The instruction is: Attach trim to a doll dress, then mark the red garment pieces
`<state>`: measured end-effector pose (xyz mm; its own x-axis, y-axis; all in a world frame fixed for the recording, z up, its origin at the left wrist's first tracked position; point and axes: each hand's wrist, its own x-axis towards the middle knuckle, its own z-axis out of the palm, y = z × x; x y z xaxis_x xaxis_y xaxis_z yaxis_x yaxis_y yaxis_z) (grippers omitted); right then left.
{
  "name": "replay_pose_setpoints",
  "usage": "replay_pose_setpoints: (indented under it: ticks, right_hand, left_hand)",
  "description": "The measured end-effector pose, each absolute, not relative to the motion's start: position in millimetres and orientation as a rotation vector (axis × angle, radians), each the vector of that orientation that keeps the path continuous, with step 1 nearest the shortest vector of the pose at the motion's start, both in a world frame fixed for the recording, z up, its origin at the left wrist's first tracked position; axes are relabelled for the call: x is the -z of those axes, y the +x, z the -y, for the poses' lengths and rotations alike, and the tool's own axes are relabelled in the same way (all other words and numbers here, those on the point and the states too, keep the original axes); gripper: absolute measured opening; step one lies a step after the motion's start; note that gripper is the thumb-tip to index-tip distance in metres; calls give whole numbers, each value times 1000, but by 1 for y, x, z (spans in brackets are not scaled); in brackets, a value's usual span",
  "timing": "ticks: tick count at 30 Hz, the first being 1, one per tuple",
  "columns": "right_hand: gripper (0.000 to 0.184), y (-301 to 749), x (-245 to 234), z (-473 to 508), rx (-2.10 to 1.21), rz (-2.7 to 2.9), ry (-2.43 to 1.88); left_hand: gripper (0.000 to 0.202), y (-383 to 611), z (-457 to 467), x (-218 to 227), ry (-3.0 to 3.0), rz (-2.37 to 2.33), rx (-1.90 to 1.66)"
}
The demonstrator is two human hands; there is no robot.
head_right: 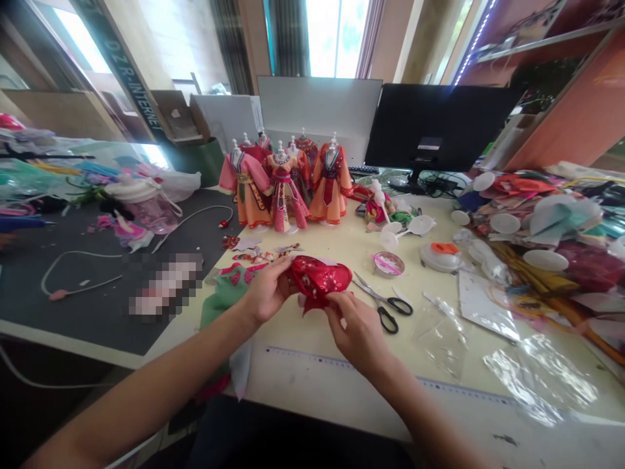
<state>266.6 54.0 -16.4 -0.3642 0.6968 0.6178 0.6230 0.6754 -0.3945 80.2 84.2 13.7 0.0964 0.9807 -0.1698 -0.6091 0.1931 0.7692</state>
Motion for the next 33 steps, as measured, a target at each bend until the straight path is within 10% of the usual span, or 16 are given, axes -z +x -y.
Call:
replay_pose_setpoints:
  ticks: [33]
  right_hand:
    - [25, 285, -10, -67, -1232, 1015, -1067]
  left_hand:
    - [25, 80, -82, -12, 602, -892, -1312]
